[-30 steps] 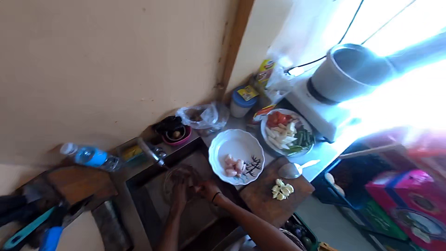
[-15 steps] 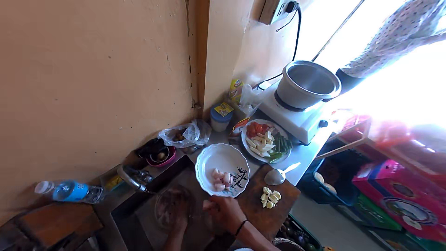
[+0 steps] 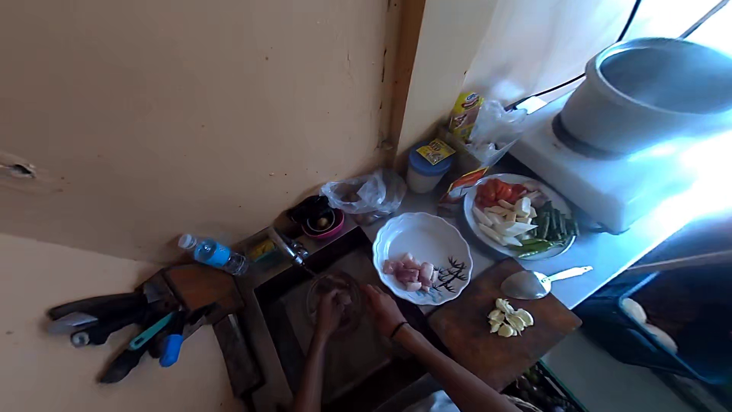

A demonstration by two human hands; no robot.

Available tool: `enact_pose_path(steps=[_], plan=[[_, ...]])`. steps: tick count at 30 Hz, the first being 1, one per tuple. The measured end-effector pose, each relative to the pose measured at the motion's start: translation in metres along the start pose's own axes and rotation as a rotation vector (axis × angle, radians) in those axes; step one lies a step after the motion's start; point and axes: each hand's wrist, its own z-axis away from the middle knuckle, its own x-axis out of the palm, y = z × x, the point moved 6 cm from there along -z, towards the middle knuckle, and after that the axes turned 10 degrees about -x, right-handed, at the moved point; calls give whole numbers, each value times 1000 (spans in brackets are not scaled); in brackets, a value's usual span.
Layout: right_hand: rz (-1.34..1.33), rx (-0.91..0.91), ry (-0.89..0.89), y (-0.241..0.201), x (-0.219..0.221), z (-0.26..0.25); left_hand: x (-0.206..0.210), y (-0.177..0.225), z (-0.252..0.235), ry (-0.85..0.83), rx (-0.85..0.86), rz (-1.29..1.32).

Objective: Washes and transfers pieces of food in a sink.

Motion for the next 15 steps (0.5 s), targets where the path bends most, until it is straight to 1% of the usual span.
enact_pose_path(steps=[1, 3, 4, 5, 6, 8, 10, 11, 13, 15], plan=[[-183, 72, 18, 15, 16, -12, -5, 5, 10, 8, 20, 44], [-700, 334, 68, 38, 48, -24, -9, 10, 31, 43, 53, 96], [-890, 459, 80, 43, 63, -24, -6, 7, 40, 43, 49, 107], [-997, 538, 72, 48, 76, -23, -2, 3, 46, 32, 36, 121], [-1036, 578, 46, 53, 85, -21, 5, -4, 50, 17, 20, 145], [-1023, 596, -52, 57, 94, -14, 19, -18, 57, -65, -53, 263], [-997, 556, -106, 54, 92, -11, 19, -17, 70, -120, -142, 485], [-964, 505, -105, 54, 88, -11, 12, -13, 78, -109, -190, 581], [-790, 359, -71, 49, 69, -9, -9, -9, 84, -19, -247, 709], [-543, 155, -70, 40, 54, -8, -26, -22, 76, 87, -245, 714]])
